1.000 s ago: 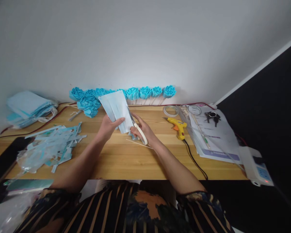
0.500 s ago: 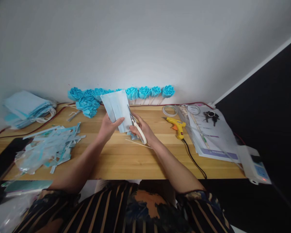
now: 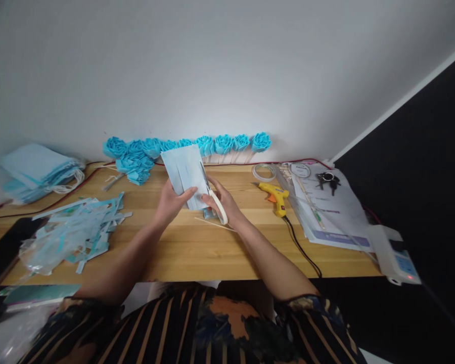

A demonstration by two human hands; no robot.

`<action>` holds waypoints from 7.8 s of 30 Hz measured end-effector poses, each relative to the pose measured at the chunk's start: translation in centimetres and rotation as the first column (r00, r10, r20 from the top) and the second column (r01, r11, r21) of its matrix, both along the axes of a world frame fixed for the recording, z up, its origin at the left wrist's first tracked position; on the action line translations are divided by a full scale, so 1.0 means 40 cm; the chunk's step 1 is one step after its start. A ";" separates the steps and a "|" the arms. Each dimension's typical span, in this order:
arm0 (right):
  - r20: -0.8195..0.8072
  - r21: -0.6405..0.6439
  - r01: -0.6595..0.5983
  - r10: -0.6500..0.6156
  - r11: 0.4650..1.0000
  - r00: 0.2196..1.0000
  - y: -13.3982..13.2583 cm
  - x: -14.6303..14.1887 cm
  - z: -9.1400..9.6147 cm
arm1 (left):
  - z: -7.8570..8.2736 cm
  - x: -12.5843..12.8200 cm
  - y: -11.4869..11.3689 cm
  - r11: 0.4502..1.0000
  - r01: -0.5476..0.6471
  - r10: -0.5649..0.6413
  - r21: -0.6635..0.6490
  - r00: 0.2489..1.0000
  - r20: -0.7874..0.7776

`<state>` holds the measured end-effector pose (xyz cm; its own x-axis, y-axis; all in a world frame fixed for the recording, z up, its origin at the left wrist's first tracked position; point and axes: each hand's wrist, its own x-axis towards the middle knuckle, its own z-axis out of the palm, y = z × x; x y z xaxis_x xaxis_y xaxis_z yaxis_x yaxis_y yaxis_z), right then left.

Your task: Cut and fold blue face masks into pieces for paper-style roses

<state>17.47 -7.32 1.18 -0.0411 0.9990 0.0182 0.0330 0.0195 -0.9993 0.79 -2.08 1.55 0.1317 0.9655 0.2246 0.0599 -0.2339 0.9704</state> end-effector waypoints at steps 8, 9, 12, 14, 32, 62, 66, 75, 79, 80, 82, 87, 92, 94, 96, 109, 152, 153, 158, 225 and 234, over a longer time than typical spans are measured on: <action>-0.017 0.014 -0.016 0.016 1.000 1.000 -0.001 0.005 -0.002 | -0.008 0.000 0.001 0.979 0.079 -0.053 -0.190 0.989 0.141; -0.019 0.013 -0.016 0.016 1.000 1.000 -0.001 0.005 -0.001 | -0.009 0.001 0.001 0.970 0.092 -0.056 -0.225 0.985 0.162; -0.012 0.018 -0.015 0.015 1.000 1.000 -0.002 0.004 0.002 | -0.012 0.002 0.001 0.959 0.100 -0.047 -0.266 0.979 0.199; -0.006 0.027 -0.018 0.018 0.999 1.000 -0.003 0.005 0.002 | -0.012 0.002 0.002 0.960 0.094 -0.037 -0.265 0.977 0.211; -0.018 0.026 -0.017 0.017 1.000 1.000 -0.003 0.003 0.005 | -0.017 0.003 0.006 0.961 0.088 -0.023 -0.263 0.970 0.240; -0.028 -0.025 0.028 -0.028 0.999 0.999 -0.011 -0.008 0.025 | -0.002 0.004 0.002 0.951 0.068 0.012 -0.301 0.967 0.255; -0.032 -0.033 0.034 -0.035 0.999 0.999 -0.009 -0.008 0.021 | -0.005 0.001 0.003 0.952 0.078 -0.002 -0.297 0.969 0.248; -0.031 -0.011 0.046 -0.046 0.999 0.998 0.001 -0.004 0.003 | -0.016 0.002 0.010 0.948 0.092 -0.005 -0.304 0.961 0.276; -0.035 -0.023 0.043 -0.044 0.999 0.998 0.002 -0.006 0.002 | -0.013 -0.002 0.015 0.946 0.099 0.014 -0.308 0.938 0.345; -0.039 -0.025 0.037 -0.038 0.999 0.999 0.002 -0.007 0.000 | -0.010 -0.003 0.016 0.945 0.099 0.017 -0.313 0.937 0.348; -0.045 -0.026 0.018 -0.019 1.000 0.999 0.002 -0.008 -0.004 | -0.006 -0.006 0.018 0.946 0.085 0.028 -0.313 0.940 0.341; -0.018 -0.001 -0.044 0.044 0.999 0.999 0.000 -0.003 -0.012 | 0.003 -0.009 0.021 0.945 0.048 0.059 -0.325 0.949 0.311; 0.033 0.034 -0.055 0.054 0.998 0.998 -0.003 0.000 0.001 | 0.004 -0.008 0.015 0.946 0.078 0.002 -0.314 0.968 0.249; 0.045 0.054 -0.036 0.034 0.998 0.998 -0.004 0.000 0.008 | 0.005 -0.005 0.009 0.946 0.093 -0.027 -0.311 0.977 0.211; 0.043 0.068 -0.023 0.020 0.997 0.999 -0.004 -0.001 0.012 | 0.005 0.000 0.002 0.942 0.096 -0.042 -0.323 0.984 0.172; 0.049 0.084 0.018 -0.022 0.996 0.999 -0.007 -0.001 0.024 | -0.004 0.004 -0.004 0.936 0.125 -0.052 -0.330 0.974 0.222; 0.027 0.054 0.094 -0.095 0.994 0.995 -0.008 -0.003 0.018 | -0.003 0.008 -0.007 0.925 0.166 -0.061 -0.342 0.953 0.298; 0.024 0.057 0.096 -0.097 0.994 0.995 -0.009 -0.003 0.018 | -0.003 0.008 -0.008 0.924 0.167 -0.061 -0.343 0.952 0.299; -0.006 0.032 0.088 -0.088 0.996 0.996 -0.006 -0.003 0.012 | -0.012 0.006 0.000 0.932 0.155 -0.061 -0.327 0.958 0.281; -0.127 0.031 0.095 -0.090 0.995 0.988 -0.001 0.001 -0.008 | -0.004 -0.002 0.000 0.927 0.154 -0.094 -0.341 0.978 0.187; -0.134 -0.004 0.132 -0.131 0.991 0.982 -0.003 -0.006 0.007 | -0.009 -0.009 0.014 0.916 0.165 -0.096 -0.365 0.975 0.201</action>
